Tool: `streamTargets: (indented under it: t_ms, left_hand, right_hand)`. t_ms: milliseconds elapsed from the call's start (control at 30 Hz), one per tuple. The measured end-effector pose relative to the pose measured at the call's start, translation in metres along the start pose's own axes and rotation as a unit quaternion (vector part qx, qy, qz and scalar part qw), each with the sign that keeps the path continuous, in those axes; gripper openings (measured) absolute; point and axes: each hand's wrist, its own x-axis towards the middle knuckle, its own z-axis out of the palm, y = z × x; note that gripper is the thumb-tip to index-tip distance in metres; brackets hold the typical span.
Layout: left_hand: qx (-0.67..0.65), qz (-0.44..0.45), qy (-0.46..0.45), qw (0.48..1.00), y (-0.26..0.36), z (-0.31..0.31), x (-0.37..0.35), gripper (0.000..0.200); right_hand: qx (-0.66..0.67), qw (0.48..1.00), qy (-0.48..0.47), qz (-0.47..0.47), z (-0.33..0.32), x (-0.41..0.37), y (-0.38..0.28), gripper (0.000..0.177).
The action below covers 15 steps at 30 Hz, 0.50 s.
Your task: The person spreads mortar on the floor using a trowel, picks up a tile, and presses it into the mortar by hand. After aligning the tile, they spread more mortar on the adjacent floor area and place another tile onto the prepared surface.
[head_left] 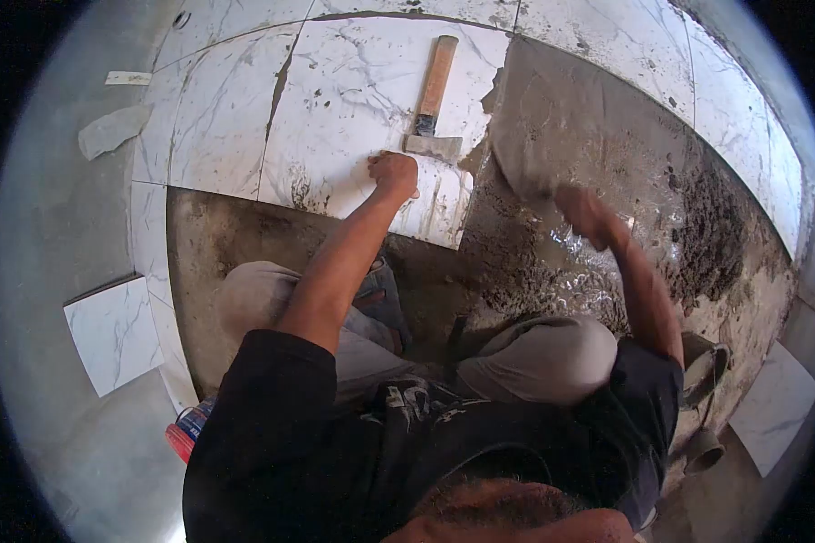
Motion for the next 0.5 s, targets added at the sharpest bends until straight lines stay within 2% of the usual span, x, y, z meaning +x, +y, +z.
streamTargets:
  t_ms: [33,67,100,133,167,200,267,300,333,367,433,500]
  left_hand:
    - [0.021,-0.017,0.035,0.999,0.001,0.001,-0.004,0.058]
    - [0.021,-0.018,0.031,0.999,0.000,0.002,-0.005,0.058]
    - [0.026,-0.013,0.046,0.999,0.000,0.003,-0.005,0.058]
    - [0.031,-0.007,0.063,0.998,0.000,0.002,-0.006,0.059]
    - [0.032,-0.007,0.063,0.997,0.001,0.000,-0.008,0.059]
    - [0.035,-0.011,0.060,0.998,0.002,-0.003,-0.013,0.059]
    - [0.040,-0.015,0.060,0.997,0.002,-0.006,-0.007,0.059]
    - [0.025,-0.019,-0.004,1.000,0.002,-0.008,-0.004,0.075]
    - [0.009,-0.023,-0.066,0.997,0.002,-0.009,0.002,0.091]
    - [0.011,-0.021,-0.063,0.998,0.000,-0.008,0.003,0.091]
    - [-0.006,0.006,-0.073,0.997,-0.003,-0.006,0.006,0.092]
    - [-0.009,-0.014,-0.100,0.995,-0.001,-0.008,0.010,0.088]
  right_hand:
    - [0.069,0.996,0.060,-0.011,0.035,-0.019,-0.008,0.027]
    - [0.064,0.997,0.042,0.003,0.017,-0.022,-0.038,0.029]
    - [0.064,0.997,0.040,-0.008,0.048,-0.038,-0.044,0.031]
    - [0.253,0.962,0.004,0.099,0.021,-0.040,-0.066,0.031]
    - [0.428,0.880,-0.029,0.203,-0.010,-0.037,-0.083,0.031]
    - [0.427,0.881,-0.026,0.203,-0.014,-0.038,-0.079,0.031]
    - [0.330,0.917,-0.091,0.204,-0.020,-0.038,-0.069,0.032]
    - [0.331,0.917,-0.089,0.206,-0.022,-0.035,-0.066,0.032]
    - [0.330,0.898,0.004,0.289,-0.026,-0.026,-0.060,0.031]
    - [0.324,0.867,0.096,0.367,-0.031,-0.017,-0.051,0.031]
    - [0.350,0.864,0.116,0.342,-0.043,0.008,-0.024,0.031]
    - [0.257,0.901,0.167,0.306,-0.021,0.032,0.022,0.029]
